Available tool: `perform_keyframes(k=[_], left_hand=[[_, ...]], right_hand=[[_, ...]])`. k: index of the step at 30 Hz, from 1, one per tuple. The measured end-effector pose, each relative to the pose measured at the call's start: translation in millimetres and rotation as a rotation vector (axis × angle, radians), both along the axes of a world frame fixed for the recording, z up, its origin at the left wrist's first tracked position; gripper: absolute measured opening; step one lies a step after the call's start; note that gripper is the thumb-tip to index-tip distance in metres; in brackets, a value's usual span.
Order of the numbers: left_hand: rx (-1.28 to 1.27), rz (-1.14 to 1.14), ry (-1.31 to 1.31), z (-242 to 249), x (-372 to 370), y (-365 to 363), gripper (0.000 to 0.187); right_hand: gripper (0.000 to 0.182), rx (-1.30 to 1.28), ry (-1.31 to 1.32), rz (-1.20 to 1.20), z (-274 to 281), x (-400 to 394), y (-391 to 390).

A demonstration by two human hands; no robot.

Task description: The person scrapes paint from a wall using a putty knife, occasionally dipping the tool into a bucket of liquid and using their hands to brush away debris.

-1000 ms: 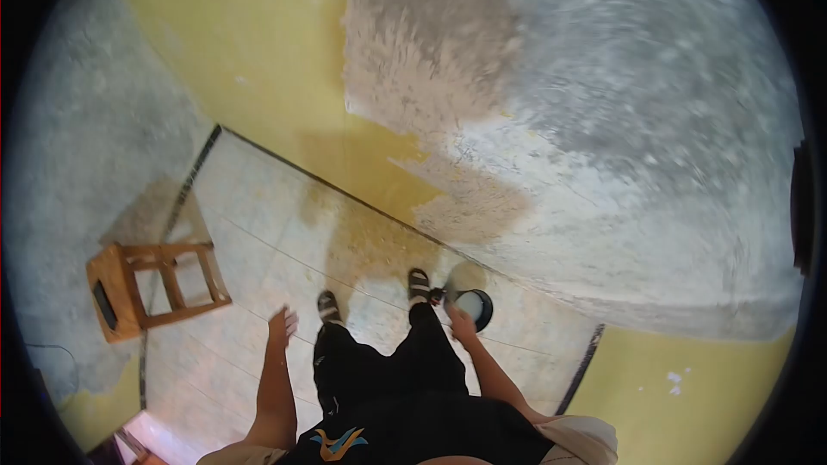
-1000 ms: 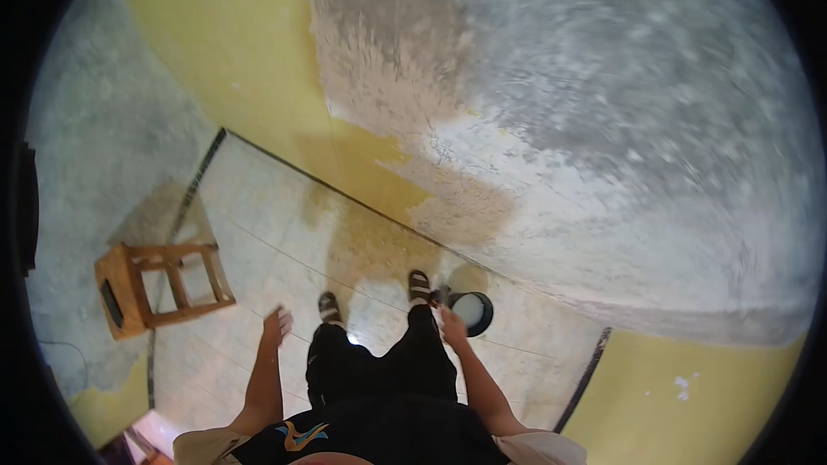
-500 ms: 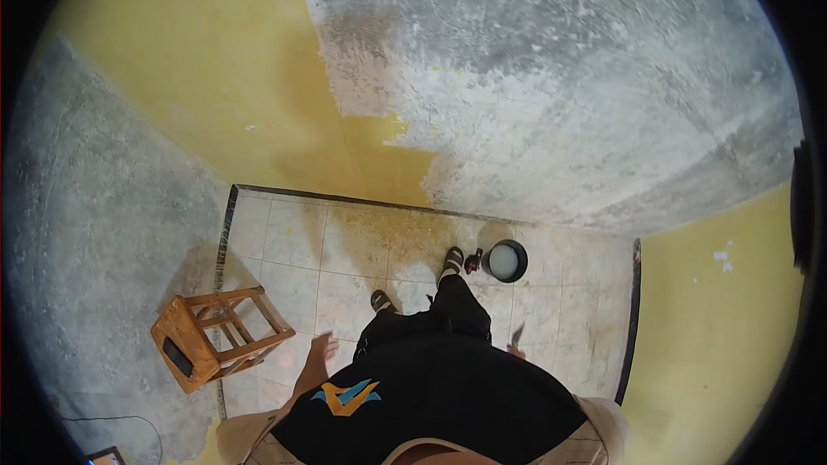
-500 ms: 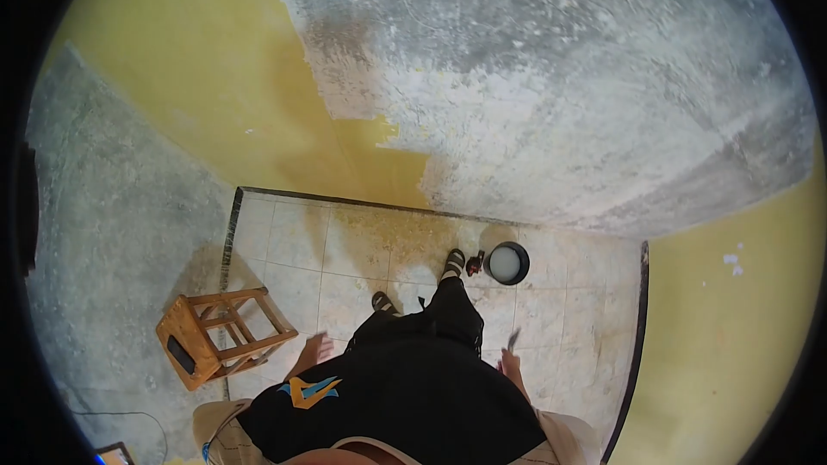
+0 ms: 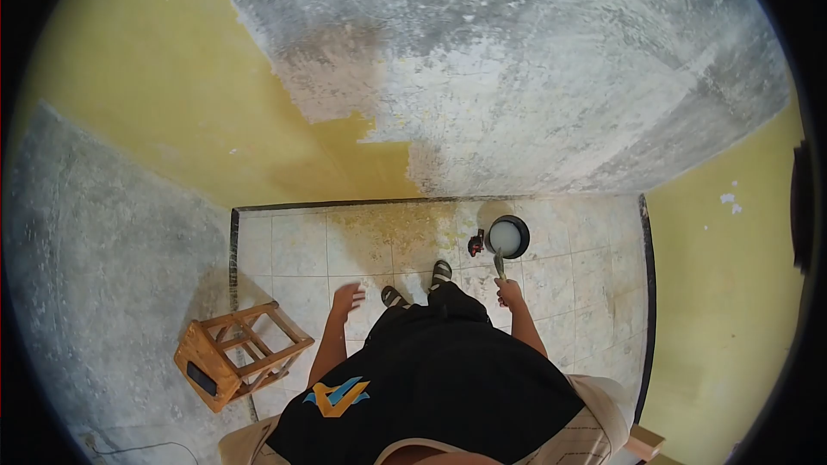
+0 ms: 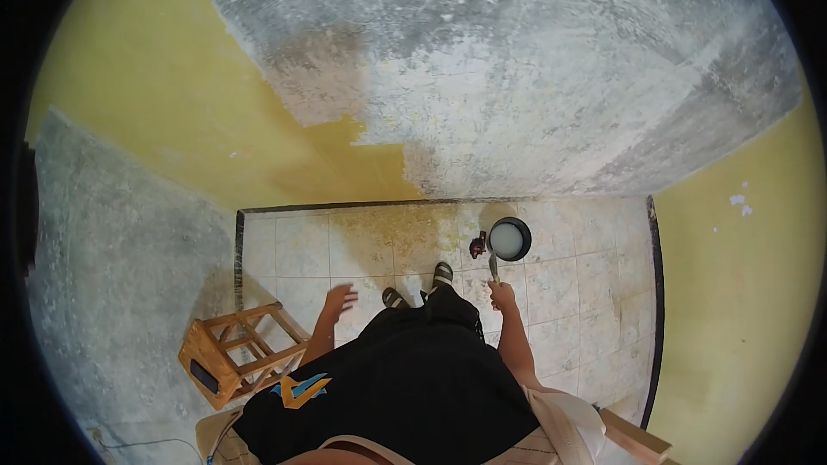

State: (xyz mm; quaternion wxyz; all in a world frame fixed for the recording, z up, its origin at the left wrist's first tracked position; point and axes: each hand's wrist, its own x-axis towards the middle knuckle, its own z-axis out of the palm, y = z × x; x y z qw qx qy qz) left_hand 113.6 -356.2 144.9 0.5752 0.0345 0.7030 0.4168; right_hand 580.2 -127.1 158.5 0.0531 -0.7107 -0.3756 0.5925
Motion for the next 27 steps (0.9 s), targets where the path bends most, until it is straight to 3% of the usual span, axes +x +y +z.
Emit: perform_keyframes(k=[3, 4, 5, 8, 11, 16, 18, 23, 27], left_hand=[[-0.329, -0.062, -0.066, -24.0, 16.6, -72.4, 0.045], [-0.326, -0.002, -0.125, -64.6, 14.3, -111.7, 0.045], [-0.112, -0.517, 0.252, -62.6, 14.6, -153.6, 0.046], [-0.128, -0.429, 0.198, -58.0, 6.9, -133.8, 0.046], [-0.158, -0.287, 0.105, -50.9, -0.9, -121.1, 0.046], [-0.216, -0.013, -0.070, -37.1, 0.1, -112.7, 0.046], [-0.241, 0.099, -0.145, -25.6, 6.4, -75.4, 0.046], [-0.127, -0.085, 0.019, 0.7, -1.5, 45.2, 0.048], [0.020, -0.169, 0.070, 26.4, -7.3, 77.2, 0.048]], right_hand=[[0.040, -0.078, -0.042, -0.096, -6.3, 19.6, -14.9], [0.041, -0.113, -0.056, -0.097, -17.5, 28.8, -22.4], [0.040, -0.141, -0.049, -0.100, -30.3, 39.6, -32.1], [0.038, -0.280, -0.066, -0.144, -48.0, 58.9, -59.8], [0.041, -0.221, -0.200, 0.027, -51.6, 71.1, -73.7], [0.039, -0.219, -0.204, 0.039, -37.7, 48.8, -45.3], [0.036, -0.251, 0.007, -0.139, -58.1, 37.9, -22.8], [0.034, -0.045, -0.002, 0.017, -21.4, -21.9, 34.4], [0.035, 0.090, 0.094, 0.112, -2.1, -51.9, 44.4]])
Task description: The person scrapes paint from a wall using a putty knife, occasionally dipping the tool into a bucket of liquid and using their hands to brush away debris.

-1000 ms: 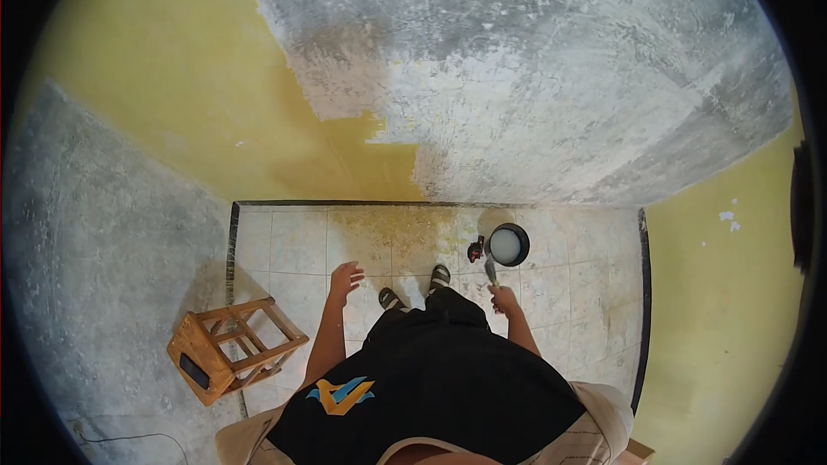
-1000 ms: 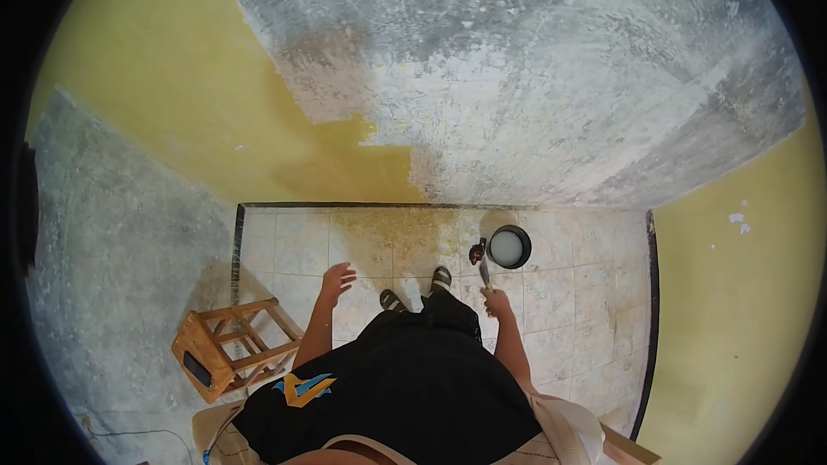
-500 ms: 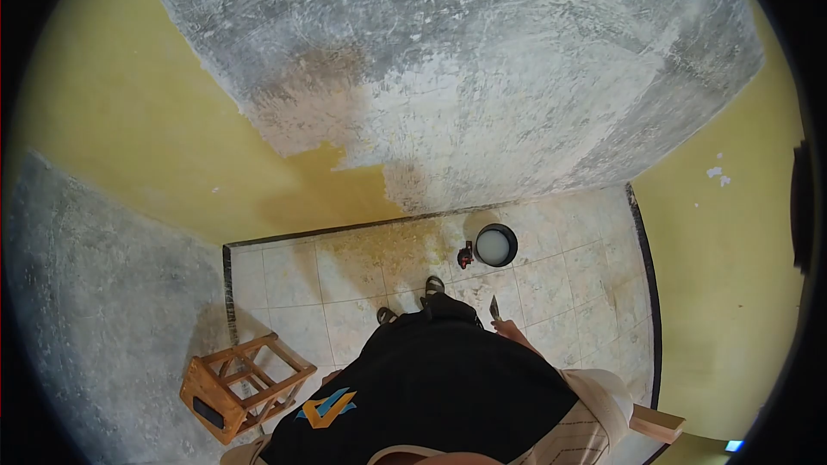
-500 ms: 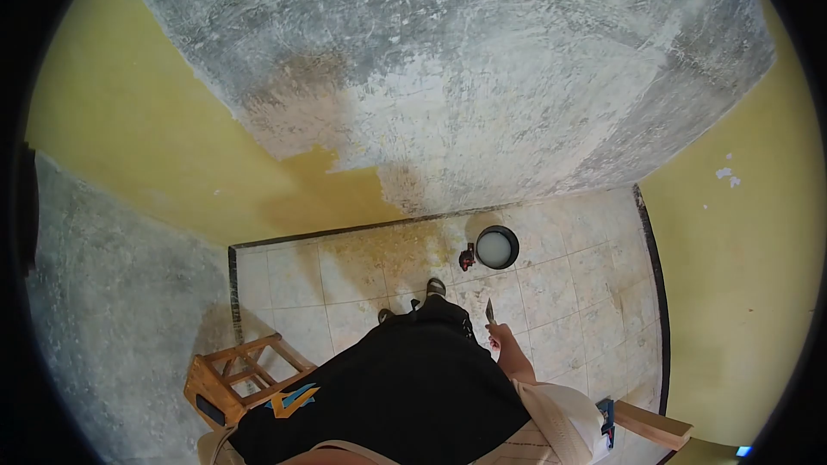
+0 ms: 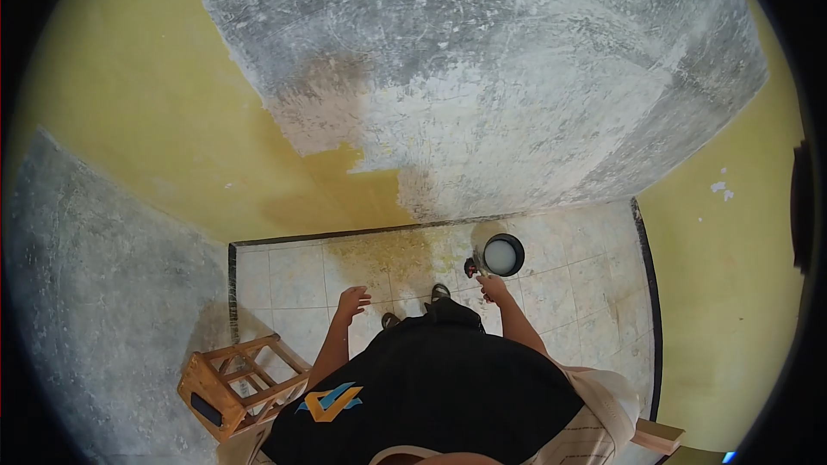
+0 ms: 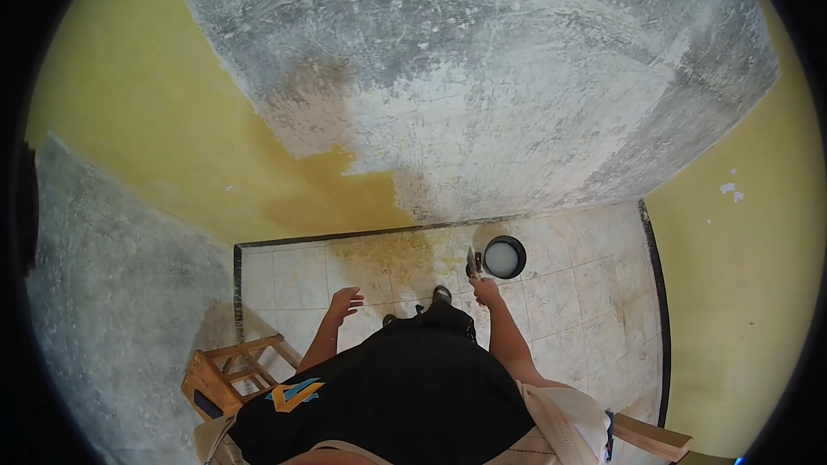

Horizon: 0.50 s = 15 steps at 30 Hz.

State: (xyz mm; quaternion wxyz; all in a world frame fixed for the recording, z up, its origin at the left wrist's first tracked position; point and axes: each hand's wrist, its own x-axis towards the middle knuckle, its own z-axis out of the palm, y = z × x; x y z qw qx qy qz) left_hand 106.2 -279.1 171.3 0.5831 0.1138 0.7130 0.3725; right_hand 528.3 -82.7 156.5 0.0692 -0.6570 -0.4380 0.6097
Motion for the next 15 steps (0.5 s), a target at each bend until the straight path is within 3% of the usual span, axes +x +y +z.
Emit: perform_keyframes(k=[5, 9, 11, 15], left_hand=[[-0.081, 0.017, -0.032, -24.5, -9.9, -42.1, 0.047], [-0.328, 0.053, -0.113, -57.8, -19.3, -123.3, 0.042], [-0.202, -0.234, 0.082, -25.8, -15.4, -167.5, 0.047], [-0.055, -0.251, -0.131, -70.7, -44.9, -239.1, 0.054]], right_hand=[[0.038, -0.045, -0.077, -0.012, -1.6, 3.5, -26.4], [0.036, -0.221, -0.108, -0.104, -25.7, 33.3, -65.6], [0.035, -0.344, -0.175, -0.156, -40.6, 48.7, -85.8], [0.033, -0.346, -0.223, -0.223, -18.6, 55.0, -119.1]])
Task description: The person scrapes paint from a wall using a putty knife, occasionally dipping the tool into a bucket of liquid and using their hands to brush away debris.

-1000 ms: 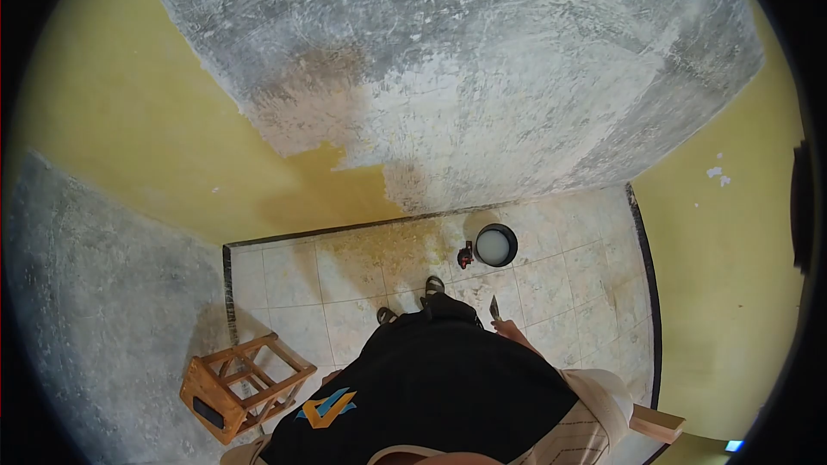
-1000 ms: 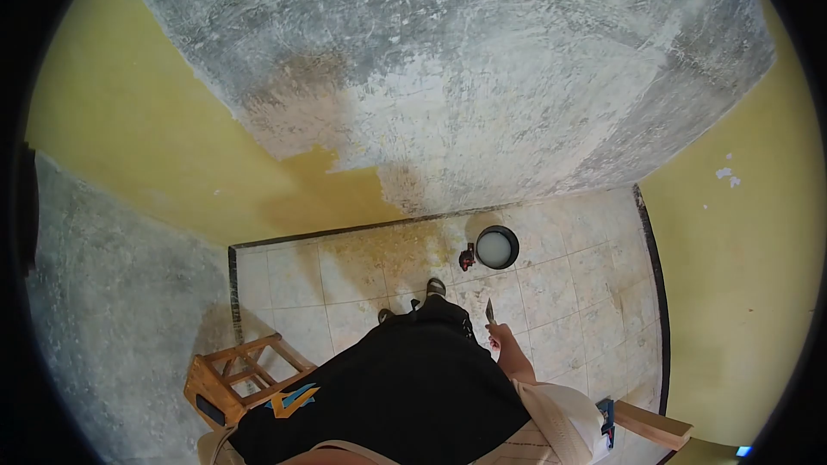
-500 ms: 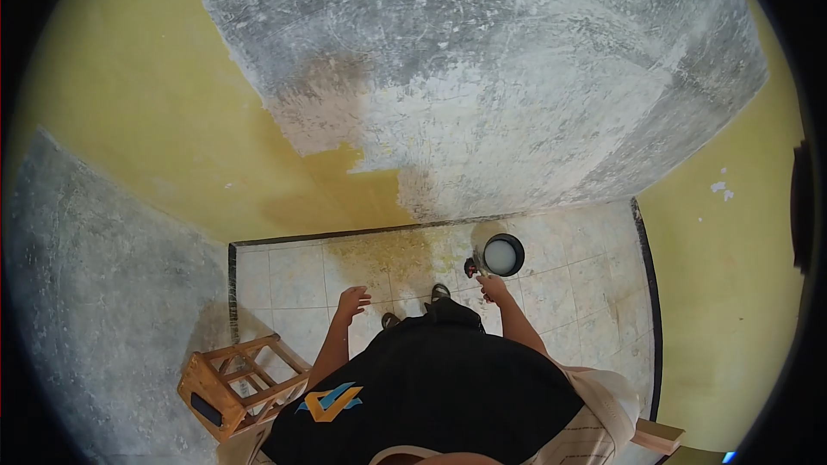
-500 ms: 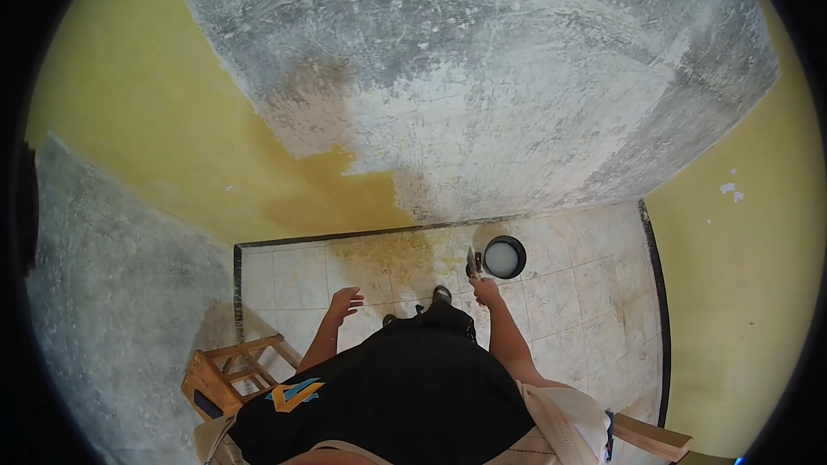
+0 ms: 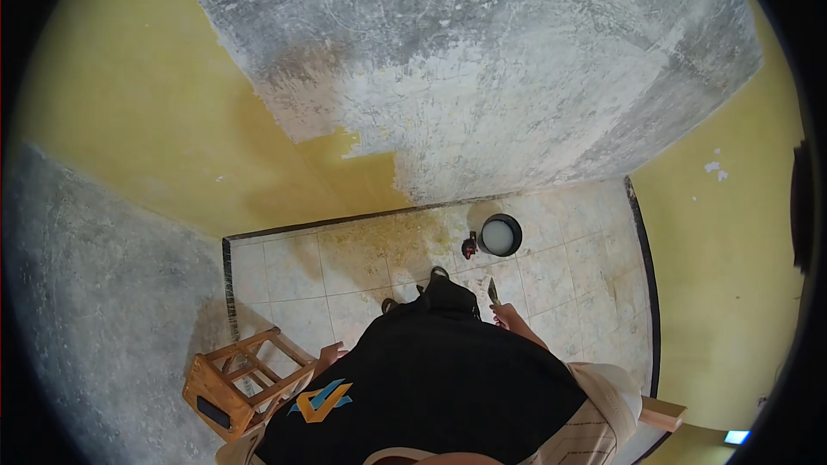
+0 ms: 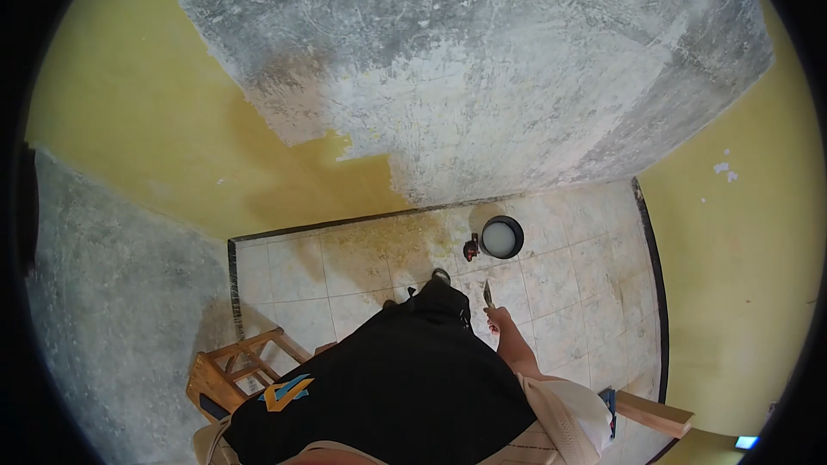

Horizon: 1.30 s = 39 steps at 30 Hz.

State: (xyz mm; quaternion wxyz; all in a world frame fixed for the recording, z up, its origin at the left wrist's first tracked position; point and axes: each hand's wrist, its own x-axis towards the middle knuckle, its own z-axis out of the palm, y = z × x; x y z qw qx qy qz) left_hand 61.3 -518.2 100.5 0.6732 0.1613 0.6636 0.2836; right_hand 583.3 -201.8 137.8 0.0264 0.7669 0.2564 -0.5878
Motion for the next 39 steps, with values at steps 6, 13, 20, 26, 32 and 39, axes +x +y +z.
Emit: perform_keyframes(k=[6, 13, 20, 26, 32, 39], left_hand=[[0.105, -0.236, 0.240, 5.5, -9.2, 17.7, 0.049], [-0.171, 0.340, 0.071, 30.0, -3.4, 156.7, 0.050], [0.010, 0.429, -0.242, 65.0, 6.6, 217.2, 0.051], [0.308, 0.591, -0.630, 136.6, 9.4, 259.2, 0.049], [0.723, 0.454, -1.331, 235.7, 17.7, 297.9, 0.071], [0.877, 0.239, -1.446, 330.9, 49.1, 323.1, 0.122]], right_hand=[[0.033, 0.030, 0.029, -0.019, -8.9, -15.2, 9.5], [0.044, 0.213, 0.059, 0.207, 2.6, -58.6, 52.0], [0.045, 0.276, 0.071, 0.206, 11.0, -57.1, 46.8], [0.044, 0.132, 0.016, 0.172, -10.7, -26.0, 4.9], [0.038, 0.035, -0.013, 0.094, -18.3, -19.7, -9.2], [0.035, 0.129, 0.074, 0.084, -4.9, -45.3, 19.2]])
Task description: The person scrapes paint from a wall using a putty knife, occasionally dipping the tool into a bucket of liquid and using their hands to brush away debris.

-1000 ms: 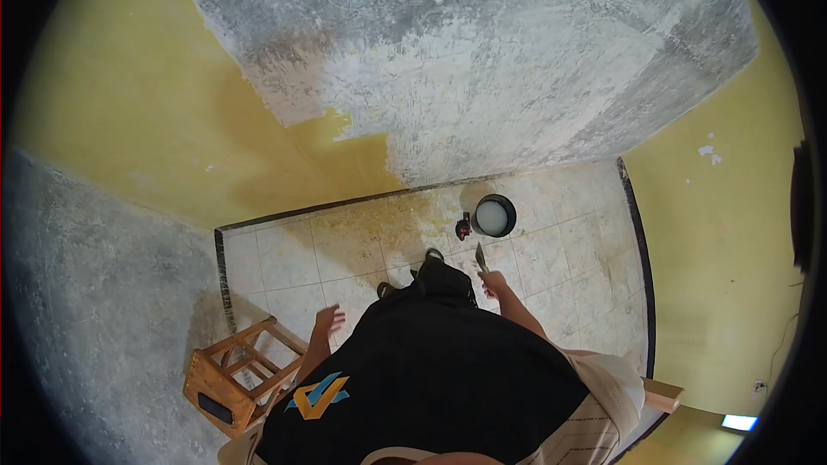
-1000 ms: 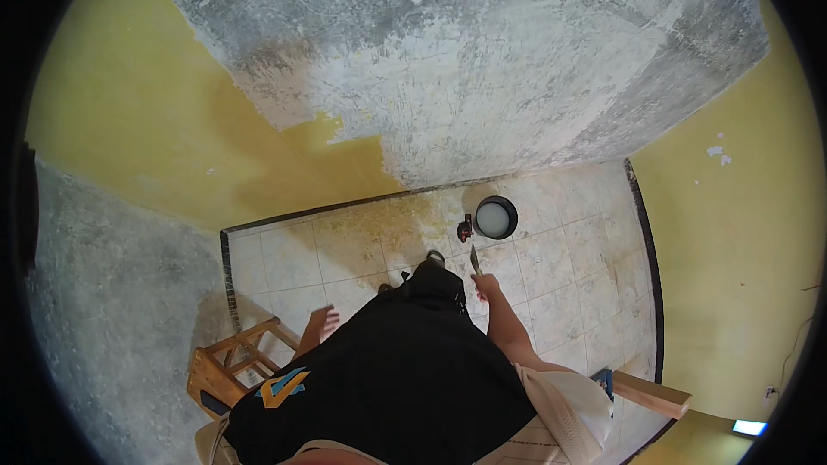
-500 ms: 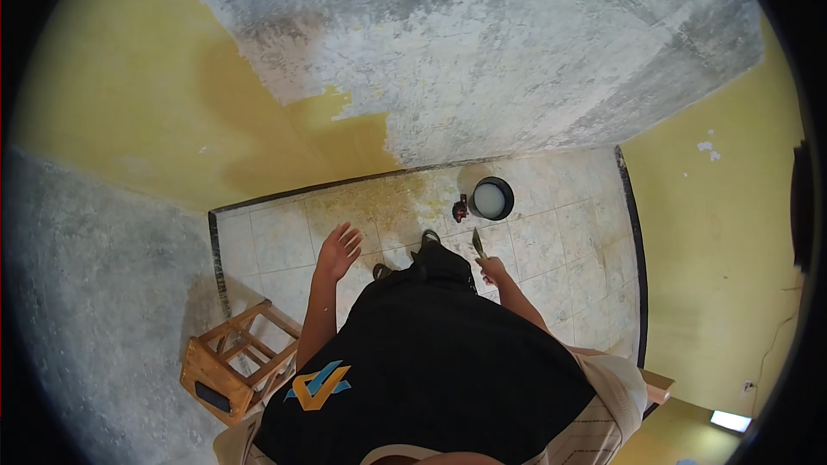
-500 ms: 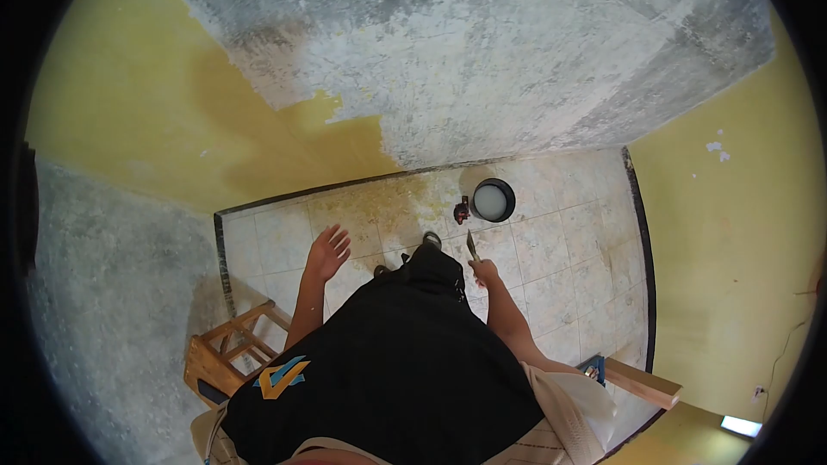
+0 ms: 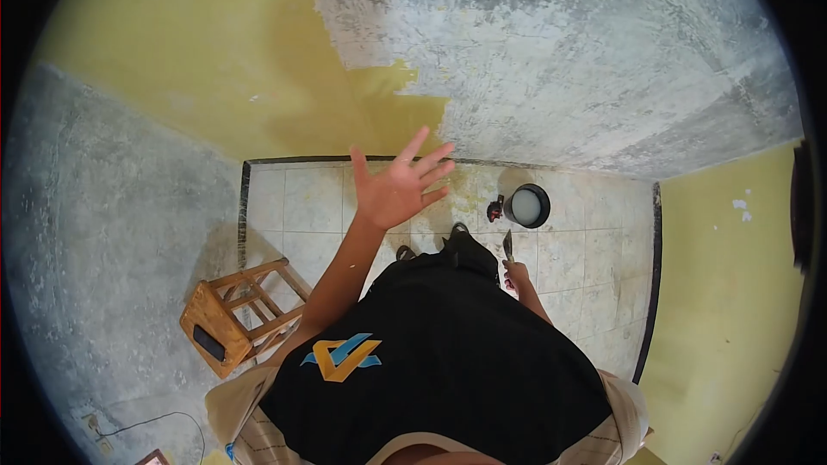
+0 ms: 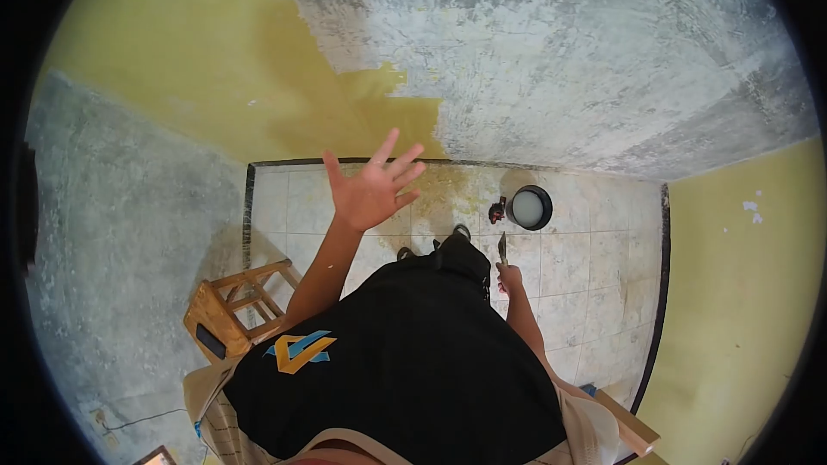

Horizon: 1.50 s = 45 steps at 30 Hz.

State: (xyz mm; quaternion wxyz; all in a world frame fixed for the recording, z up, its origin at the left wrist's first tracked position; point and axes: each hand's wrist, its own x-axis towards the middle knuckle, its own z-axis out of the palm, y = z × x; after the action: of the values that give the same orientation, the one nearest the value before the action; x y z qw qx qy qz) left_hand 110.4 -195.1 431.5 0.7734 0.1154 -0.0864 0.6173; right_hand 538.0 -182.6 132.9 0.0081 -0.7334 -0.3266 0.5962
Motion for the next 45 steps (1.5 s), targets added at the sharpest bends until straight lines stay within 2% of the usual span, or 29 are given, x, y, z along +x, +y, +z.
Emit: perform_keyframes(k=[3, 7, 16, 19, 20, 21, 22, 24, 25, 26, 27, 28, 30, 31, 32, 34, 36, 38, 40, 41, 43, 45], left_hand=[[0.057, -0.032, 0.031, 22.8, 10.3, 5.6, 0.132], [0.046, -0.053, 0.025, 36.2, 18.1, 7.4, 0.135], [0.001, -0.089, -0.013, 33.7, 17.2, 3.0, 0.124], [-0.021, -0.047, 0.131, 32.7, 14.3, -2.1, 0.118], [-0.020, 0.005, 0.281, 27.4, 12.1, -4.3, 0.109], [-0.017, 0.057, 0.431, 21.2, 9.4, -6.0, 0.101], [-0.011, 0.053, 0.430, 12.9, 5.9, -8.2, 0.101], [-0.172, 0.065, 0.622, -7.6, -2.6, -12.3, 0.078], [-0.166, 0.060, 0.622, -15.9, -5.5, -14.5, 0.078], [-0.244, 0.081, 0.784, -23.3, -8.3, -16.4, 0.066], [-0.322, 0.103, 0.946, -30.7, -11.0, -16.7, 0.056], [-0.317, 0.102, 0.946, -36.9, -13.2, -16.1, 0.056], [-0.348, 0.158, 1.406, -49.7, -16.5, -12.2, 0.044], [-0.312, 0.186, 1.509, -60.8, -19.4, -8.0, 0.040], [-0.315, 0.189, 1.511, -66.8, -22.1, -1.4, 0.040], [-0.515, 0.033, 1.446, -74.8, -28.8, 12.3, 0.040], [-0.572, 0.028, 1.400, -78.1, -30.8, 31.0, 0.041], [-0.623, 0.017, 1.354, -86.6, -33.1, 53.0, 0.043], [-0.628, 0.033, 1.271, -100.4, -35.9, 77.4, 0.051], [-0.631, 0.033, 1.273, -106.0, -35.9, 90.3, 0.051], [-0.799, 0.169, 1.253, -119.4, -36.9, 116.2, 0.053], [-0.834, 0.239, 1.282, -144.5, -44.3, 142.3, 0.052]], right_hand=[[0.034, 0.035, 0.032, 0.008, -1.9, -6.7, 9.6], [0.034, 0.040, 0.030, 0.023, -1.9, -11.1, 15.5], [0.031, -0.024, 0.019, 0.029, -2.6, -7.0, 4.3], [0.031, -0.005, 0.034, 0.006, 6.6, -15.7, 4.9], [0.031, 0.023, 0.043, -0.006, 13.9, -22.2, 5.8], [0.031, 0.057, 0.071, -0.014, 21.1, -30.0, 9.0], [0.030, 0.090, 0.057, -0.012, 28.6, -40.5, 13.5], [0.029, 0.185, 0.159, -0.012, 37.8, -56.4, 24.8], [0.029, 0.218, 0.177, -0.006, 43.8, -65.6, 32.0], [0.029, 0.223, 0.177, -0.012, 52.1, -75.7, 40.1], [0.031, 0.287, 0.193, 0.049, 60.7, -86.0, 49.0], [0.033, 0.349, 0.209, 0.112, 68.7, -97.4, 57.7], [0.035, 0.468, 0.127, 0.198, 83.3, -123.6, 74.3], [0.036, 0.487, 0.105, 0.241, 97.5, -137.7, 83.1], [0.036, 0.487, 0.108, 0.244, 110.5, -152.5, 93.8], [0.038, 0.582, 0.109, 0.395, 131.6, -182.5, 117.3], [0.039, 0.660, 0.152, 0.431, 144.8, -212.9, 140.7], [0.040, 0.738, 0.193, 0.459, 132.5, -239.1, 165.7], [0.039, 1.185, 0.269, 0.512, 106.9, -265.0, 191.1], [0.039, 1.182, 0.273, 0.511, 122.6, -275.0, 198.4], [0.040, 0.400, 0.602, 0.311, 151.1, -290.7, 208.5], [0.040, 0.341, 0.697, 0.273, 143.1, -306.0, 213.4]])
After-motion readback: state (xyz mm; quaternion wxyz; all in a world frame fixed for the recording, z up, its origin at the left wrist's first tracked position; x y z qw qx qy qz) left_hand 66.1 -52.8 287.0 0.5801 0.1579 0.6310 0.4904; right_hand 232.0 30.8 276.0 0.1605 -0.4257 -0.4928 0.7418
